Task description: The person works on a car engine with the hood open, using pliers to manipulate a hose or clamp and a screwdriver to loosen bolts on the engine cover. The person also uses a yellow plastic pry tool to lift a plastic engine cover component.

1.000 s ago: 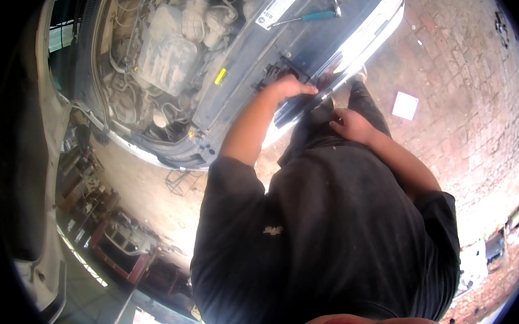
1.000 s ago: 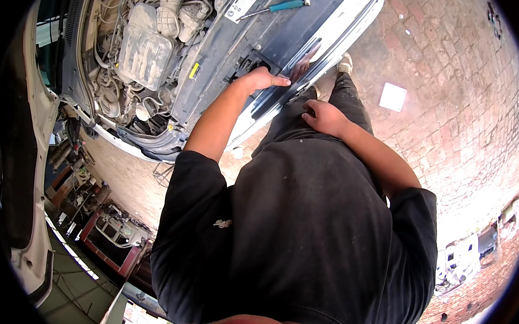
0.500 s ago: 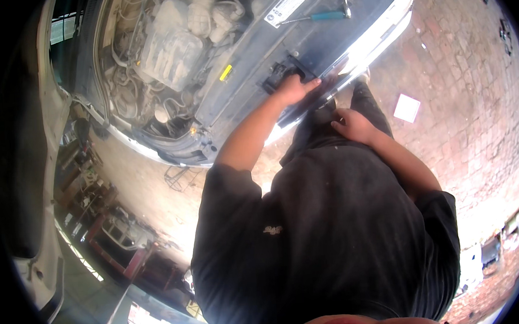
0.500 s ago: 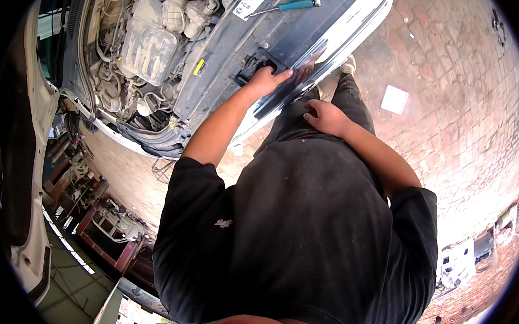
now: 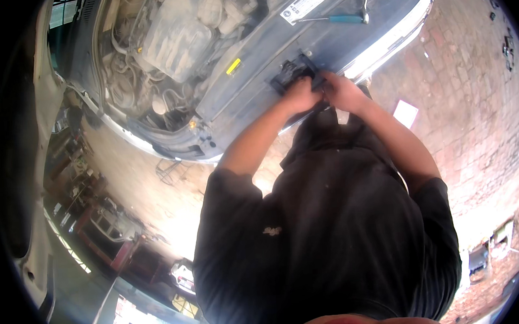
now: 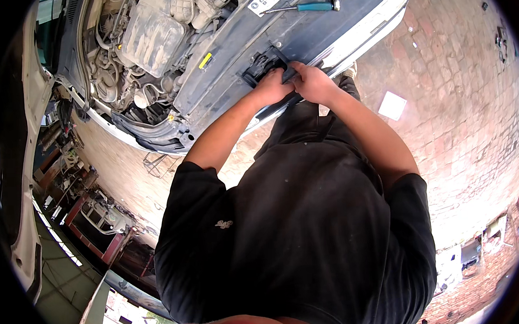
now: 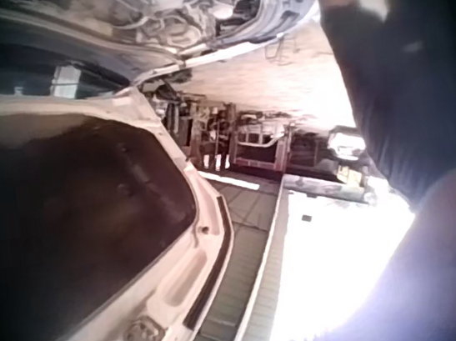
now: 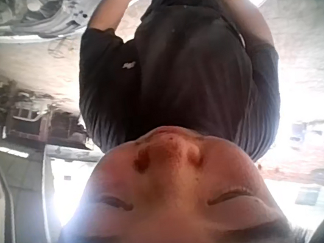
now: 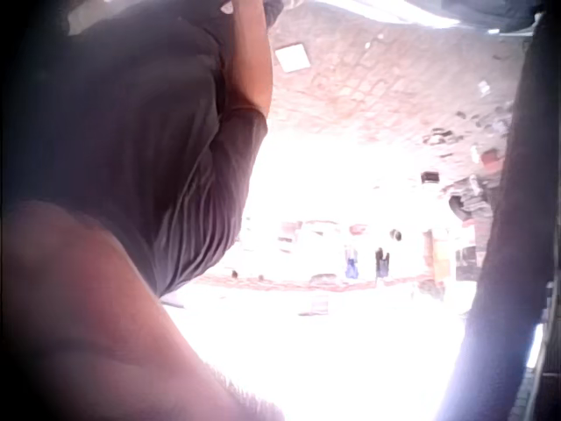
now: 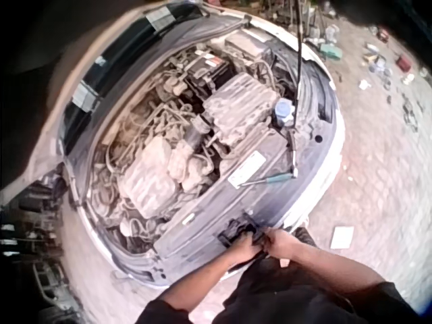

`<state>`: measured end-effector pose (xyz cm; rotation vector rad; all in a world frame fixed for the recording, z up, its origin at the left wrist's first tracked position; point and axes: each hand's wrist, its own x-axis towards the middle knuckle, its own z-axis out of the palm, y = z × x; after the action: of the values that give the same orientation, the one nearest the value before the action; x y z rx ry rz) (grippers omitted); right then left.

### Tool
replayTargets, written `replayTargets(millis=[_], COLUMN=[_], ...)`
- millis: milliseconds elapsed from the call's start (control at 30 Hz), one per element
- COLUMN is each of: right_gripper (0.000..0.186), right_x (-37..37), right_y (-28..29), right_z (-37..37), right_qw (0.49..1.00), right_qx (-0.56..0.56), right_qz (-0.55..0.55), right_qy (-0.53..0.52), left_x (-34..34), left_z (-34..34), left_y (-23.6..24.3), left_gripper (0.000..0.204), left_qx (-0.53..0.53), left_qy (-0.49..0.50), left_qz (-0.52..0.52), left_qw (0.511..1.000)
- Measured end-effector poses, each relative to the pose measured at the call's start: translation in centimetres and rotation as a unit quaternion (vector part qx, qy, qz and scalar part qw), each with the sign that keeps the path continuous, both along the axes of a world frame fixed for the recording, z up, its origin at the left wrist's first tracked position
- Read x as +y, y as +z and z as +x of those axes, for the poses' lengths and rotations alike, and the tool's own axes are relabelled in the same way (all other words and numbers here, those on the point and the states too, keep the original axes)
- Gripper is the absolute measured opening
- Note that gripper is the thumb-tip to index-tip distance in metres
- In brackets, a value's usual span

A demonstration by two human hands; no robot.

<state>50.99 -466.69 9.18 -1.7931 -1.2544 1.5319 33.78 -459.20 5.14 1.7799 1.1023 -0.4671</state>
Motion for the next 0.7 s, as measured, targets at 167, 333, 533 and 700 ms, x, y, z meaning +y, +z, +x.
replayTargets(millis=[167,333,533,700], right_gripper=[0.036,0.029,0.022,0.023], right_x=[4.8,6.5,8.7,8.5], right_y=[-1.2,-1.0,-2.1,-2.0], right_z=[-0.6,-2.3,-3.4,-2.9], right_qw=[0.954,0.893,0.849,0.848], right_qx=[-0.171,-0.277,-0.223,-0.214], right_qz=[0.006,-0.025,-0.223,-0.199], right_qy=[0.247,0.354,0.424,0.441], left_x=[-0.4,-1.0,1.2,0.5], left_z=[-0.2,-0.3,0.7,0.3], left_y=[-0.1,-1.2,5.2,4.2], left_gripper=[0.067,0.058,0.049,0.046], left_qx=[-0.021,-0.074,-0.105,-0.124], left_qy=[-0.016,-0.01,0.07,0.086], left_qz=[0.019,0.033,-0.092,-0.034], left_qw=[0.999,0.997,0.988,0.988])
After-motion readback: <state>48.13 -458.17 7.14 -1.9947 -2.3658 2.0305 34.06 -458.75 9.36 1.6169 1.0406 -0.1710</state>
